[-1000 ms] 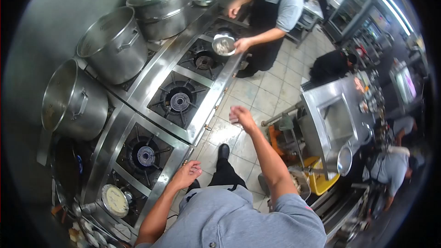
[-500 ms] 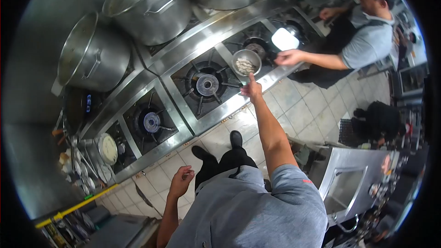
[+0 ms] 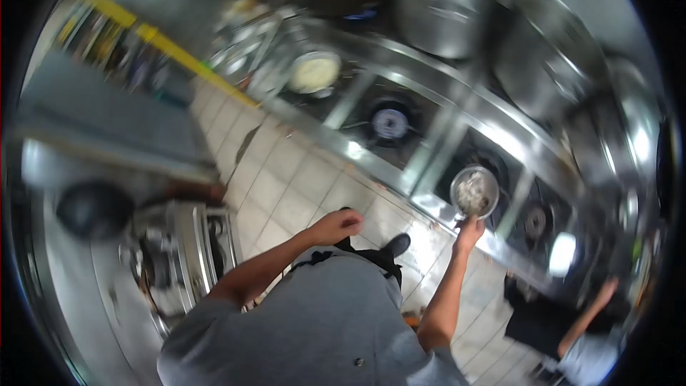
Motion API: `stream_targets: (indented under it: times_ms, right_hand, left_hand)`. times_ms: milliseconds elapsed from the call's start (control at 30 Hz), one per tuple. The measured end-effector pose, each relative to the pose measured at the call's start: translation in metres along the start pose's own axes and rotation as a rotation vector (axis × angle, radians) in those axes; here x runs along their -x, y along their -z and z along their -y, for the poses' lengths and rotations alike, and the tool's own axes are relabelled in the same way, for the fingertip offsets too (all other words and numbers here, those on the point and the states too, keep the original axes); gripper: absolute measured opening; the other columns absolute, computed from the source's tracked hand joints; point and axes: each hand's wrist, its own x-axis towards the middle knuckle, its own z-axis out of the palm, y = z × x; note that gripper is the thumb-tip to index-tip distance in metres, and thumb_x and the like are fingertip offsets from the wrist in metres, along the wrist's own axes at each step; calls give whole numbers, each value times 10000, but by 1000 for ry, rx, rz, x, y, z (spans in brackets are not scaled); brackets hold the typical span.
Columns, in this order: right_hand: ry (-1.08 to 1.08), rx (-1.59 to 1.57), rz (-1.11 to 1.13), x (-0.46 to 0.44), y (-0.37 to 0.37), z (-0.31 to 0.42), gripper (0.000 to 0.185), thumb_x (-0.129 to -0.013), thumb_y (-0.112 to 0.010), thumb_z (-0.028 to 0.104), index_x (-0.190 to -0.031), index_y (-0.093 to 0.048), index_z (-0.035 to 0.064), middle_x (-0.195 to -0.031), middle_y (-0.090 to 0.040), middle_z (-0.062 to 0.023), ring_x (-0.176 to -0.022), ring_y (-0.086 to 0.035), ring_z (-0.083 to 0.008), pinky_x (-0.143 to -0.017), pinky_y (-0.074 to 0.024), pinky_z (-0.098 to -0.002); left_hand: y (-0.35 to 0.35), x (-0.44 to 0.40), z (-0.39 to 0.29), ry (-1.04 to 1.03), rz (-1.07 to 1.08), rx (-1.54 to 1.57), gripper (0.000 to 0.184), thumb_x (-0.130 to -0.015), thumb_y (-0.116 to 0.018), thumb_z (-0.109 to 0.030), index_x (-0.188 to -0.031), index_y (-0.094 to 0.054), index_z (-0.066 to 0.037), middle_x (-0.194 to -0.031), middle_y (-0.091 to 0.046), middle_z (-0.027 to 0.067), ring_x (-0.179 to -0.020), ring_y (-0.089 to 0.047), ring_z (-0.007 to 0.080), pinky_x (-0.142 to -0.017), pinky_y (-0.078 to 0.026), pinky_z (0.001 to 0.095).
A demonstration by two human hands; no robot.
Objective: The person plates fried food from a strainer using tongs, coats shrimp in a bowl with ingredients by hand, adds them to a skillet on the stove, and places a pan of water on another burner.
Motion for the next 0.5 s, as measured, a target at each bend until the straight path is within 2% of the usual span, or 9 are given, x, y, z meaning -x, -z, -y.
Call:
stream_targets:
  times_ms: [133, 200, 233, 300, 333, 367, 433, 500]
  right_hand:
    - [-155, 163, 640, 60, -110, 10, 189, -938, -510, 159, -867, -570, -6, -649, -621, -100, -457, -578, -156, -431, -446, -283]
    - [-204, 253, 922, 87, -175, 14, 155, -912, -534, 129, -855, -581, -7, -644, -609, -89, -452, -578, -152, -424, -444, -281]
    - [-236, 310, 1057, 101, -212, 25, 143, -897, -545, 114, -843, -590, -11, -630, -598, -82, -455, -580, -150, -426, -444, -279]
    - [-201, 476, 1324, 130, -288, 37, 127, -872, -545, 99, -812, -589, -4, -636, -602, -61, -462, -585, -153, -427, -447, -279]
    - [-216, 545, 1447, 146, -327, 44, 104, -860, -551, 89, -830, -597, 1, -639, -594, -50, -479, -589, -142, -435, -449, -271]
    - [-200, 545, 1458, 160, -370, 42, 104, -860, -551, 89, -830, -597, 1, -639, -594, -50, -479, -589, -142, -435, -449, -271]
    - [-189, 701, 1636, 187, -432, 31, 137, -908, -579, 138, -855, -613, 17, -635, -585, -40, -507, -593, -129, -454, -455, -262]
    - [-158, 736, 1664, 226, -487, 25, 169, -931, -591, 179, -885, -618, 19, -666, -596, -43, -540, -601, -127, -473, -463, -261]
  left_hand:
    - [53, 3, 18, -126, -265, 283, 348, -936, -660, -177, -1234, -551, -35, -1043, -646, 78, -962, -623, 141, -852, -518, 304]
    - [90, 17, 26, -94, -654, 368, 350, -927, -657, -146, -1239, -528, -55, -923, -613, 35, -862, -603, 120, -776, -510, 288]
    - [109, 29, 30, -110, -679, 384, 350, -927, -657, -146, -1239, -528, -55, -923, -613, 35, -862, -603, 120, -776, -510, 288]
    - [162, 61, 52, -11, -636, 577, 366, -908, -665, -131, -1241, -522, -80, -893, -589, 13, -802, -579, 116, -714, -489, 280]
    - [184, 73, 78, -22, -641, 539, 393, -879, -677, -109, -1240, -521, -98, -893, -588, 21, -790, -572, 120, -683, -477, 277]
    - [203, 88, 100, -58, -648, 689, 434, -843, -704, -112, -1231, -514, -72, -841, -586, 26, -740, -563, 107, -611, -456, 250]
    - [240, 125, 114, -60, -647, 871, 483, -795, -663, -41, -1247, -497, -62, -855, -596, 39, -736, -566, 115, -600, -446, 247]
    - [272, 154, 138, -35, -763, 926, 541, -741, -610, 20, -1259, -467, -39, -864, -604, 60, -726, -568, 129, -600, -451, 254]
